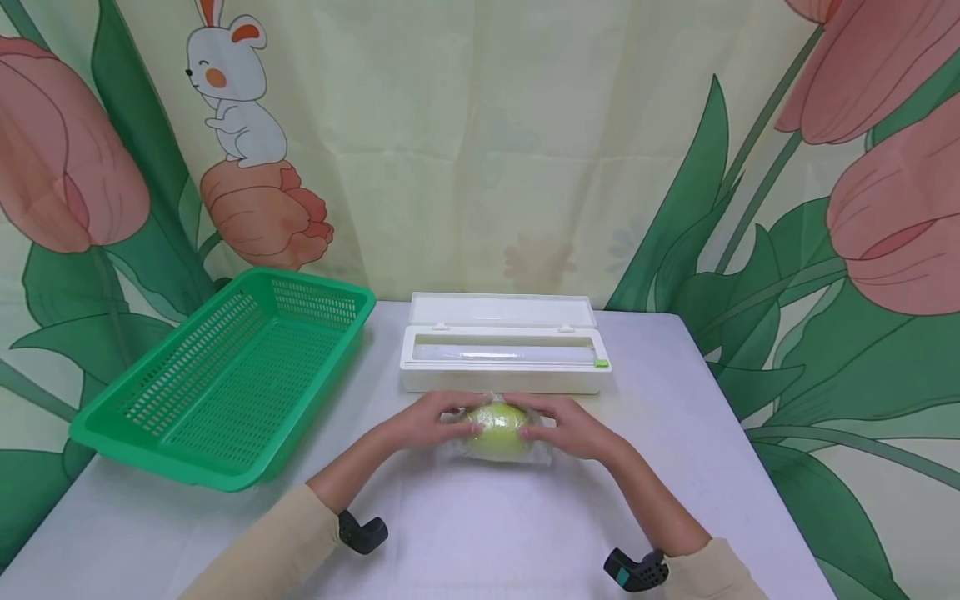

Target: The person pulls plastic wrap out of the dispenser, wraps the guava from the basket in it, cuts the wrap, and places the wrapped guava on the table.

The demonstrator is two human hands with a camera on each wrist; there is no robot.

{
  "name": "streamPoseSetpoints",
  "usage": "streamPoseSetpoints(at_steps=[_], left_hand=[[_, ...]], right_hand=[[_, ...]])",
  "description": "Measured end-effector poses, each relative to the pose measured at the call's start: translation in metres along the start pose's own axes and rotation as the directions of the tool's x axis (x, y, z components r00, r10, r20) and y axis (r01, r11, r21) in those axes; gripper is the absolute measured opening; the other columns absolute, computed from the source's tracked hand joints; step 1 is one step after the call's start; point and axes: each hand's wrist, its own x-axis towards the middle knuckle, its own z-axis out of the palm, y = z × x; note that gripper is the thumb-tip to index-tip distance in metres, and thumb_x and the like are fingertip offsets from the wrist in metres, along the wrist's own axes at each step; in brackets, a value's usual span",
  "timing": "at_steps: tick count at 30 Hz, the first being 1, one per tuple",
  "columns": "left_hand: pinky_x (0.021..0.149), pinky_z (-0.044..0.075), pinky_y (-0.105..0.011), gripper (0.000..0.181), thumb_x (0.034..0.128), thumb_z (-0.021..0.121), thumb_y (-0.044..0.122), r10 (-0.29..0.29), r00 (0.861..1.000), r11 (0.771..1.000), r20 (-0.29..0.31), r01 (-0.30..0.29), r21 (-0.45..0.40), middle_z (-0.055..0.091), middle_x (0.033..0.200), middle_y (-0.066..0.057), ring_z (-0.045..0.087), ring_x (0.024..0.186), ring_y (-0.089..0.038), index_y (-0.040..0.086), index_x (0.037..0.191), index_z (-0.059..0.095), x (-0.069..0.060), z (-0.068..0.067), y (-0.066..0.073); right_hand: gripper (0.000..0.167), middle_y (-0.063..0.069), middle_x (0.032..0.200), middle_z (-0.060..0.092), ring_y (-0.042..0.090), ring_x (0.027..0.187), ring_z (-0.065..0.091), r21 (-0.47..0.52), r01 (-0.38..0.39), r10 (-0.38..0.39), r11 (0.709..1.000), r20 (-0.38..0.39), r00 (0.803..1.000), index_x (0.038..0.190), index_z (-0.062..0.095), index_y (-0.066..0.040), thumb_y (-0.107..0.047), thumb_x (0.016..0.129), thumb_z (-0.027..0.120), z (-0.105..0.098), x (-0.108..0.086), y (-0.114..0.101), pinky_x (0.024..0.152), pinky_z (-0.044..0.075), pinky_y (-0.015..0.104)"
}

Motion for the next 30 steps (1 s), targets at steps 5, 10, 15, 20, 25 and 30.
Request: streamPoseSetpoints(at_steps=[5, 10, 15, 20, 25, 30], left_hand=[[0.104, 0.048, -0.040, 0.047, 0.0980, 0.056, 0.033, 0.081, 0.997, 0.996, -0.017, -0.081, 0.039, 0.049, 0.147, 0.005, 0.049, 0.134, -0.017, 0.028, 0.144, 0.047, 0.000, 0.004, 0.001], [0.111, 0.041, -0.041, 0.047, 0.0979, 0.056, 0.033, 0.095, 0.995, 0.989, -0.034, -0.091, 0.117, 0.046, 0.149, 0.005, 0.044, 0.138, -0.016, 0.029, 0.144, 0.046, -0.002, 0.005, 0.004], [0.108, 0.045, -0.039, 0.045, 0.0976, 0.058, 0.026, 0.119, 0.992, 0.989, -0.045, -0.114, 0.091, 0.050, 0.146, 0.006, 0.048, 0.134, -0.015, 0.022, 0.142, 0.049, -0.001, 0.005, 0.005], [0.106, 0.046, -0.037, 0.046, 0.0968, 0.059, 0.025, 0.128, 0.991, 0.989, -0.043, -0.124, 0.085, 0.053, 0.143, 0.007, 0.052, 0.131, -0.013, 0.021, 0.142, 0.049, 0.000, 0.006, 0.006], [0.107, 0.045, -0.042, 0.050, 0.0933, 0.063, 0.033, 0.077, 0.986, 0.996, -0.145, -0.072, 0.044, 0.056, 0.140, 0.007, 0.052, 0.131, -0.014, 0.020, 0.140, 0.052, 0.000, 0.006, 0.006], [0.106, 0.044, -0.048, 0.065, 0.0837, 0.075, 0.033, -0.021, 0.958, 0.995, -0.287, -0.007, -0.098, 0.057, 0.139, 0.002, 0.050, 0.132, -0.019, 0.018, 0.141, 0.049, -0.003, 0.000, 0.003]], right_hand=[[0.050, 0.002, 0.146, 0.050, 0.026, 0.137, 0.045, -0.036, 0.059, -0.060, 0.998, -0.023, 0.998, 0.144, 0.048, -0.019, -0.020, 0.095, 0.060, 0.002, 0.001, -0.004, 0.110, 0.039, 0.048], [0.050, -0.001, 0.145, 0.051, 0.021, 0.136, 0.046, -0.079, 0.064, -0.068, 0.995, -0.049, 0.996, 0.143, 0.049, -0.021, -0.016, 0.094, 0.061, 0.005, 0.001, -0.006, 0.109, 0.041, 0.044], [0.051, 0.003, 0.145, 0.051, 0.026, 0.136, 0.046, -0.058, 0.051, -0.058, 0.997, -0.131, 0.990, 0.143, 0.048, -0.017, -0.025, 0.094, 0.062, 0.009, 0.002, -0.007, 0.109, 0.040, 0.051], [0.084, 0.002, 0.154, 0.039, 0.026, 0.142, 0.037, -0.108, -0.042, 0.028, 0.993, -0.124, 0.992, 0.150, 0.036, -0.018, -0.045, 0.080, 0.075, 0.017, 0.008, -0.007, 0.112, 0.036, 0.053], [0.089, 0.002, 0.146, 0.049, 0.022, 0.129, 0.051, -0.130, -0.101, 0.085, 0.986, -0.125, 0.989, 0.148, 0.039, -0.018, -0.049, 0.075, 0.079, 0.025, 0.011, -0.005, 0.103, 0.046, 0.045], [0.085, 0.006, 0.143, 0.053, 0.025, 0.128, 0.053, -0.070, -0.126, 0.107, 0.990, -0.238, 0.965, 0.145, 0.044, -0.015, -0.046, 0.075, 0.079, 0.021, 0.004, -0.004, 0.102, 0.046, 0.047]])
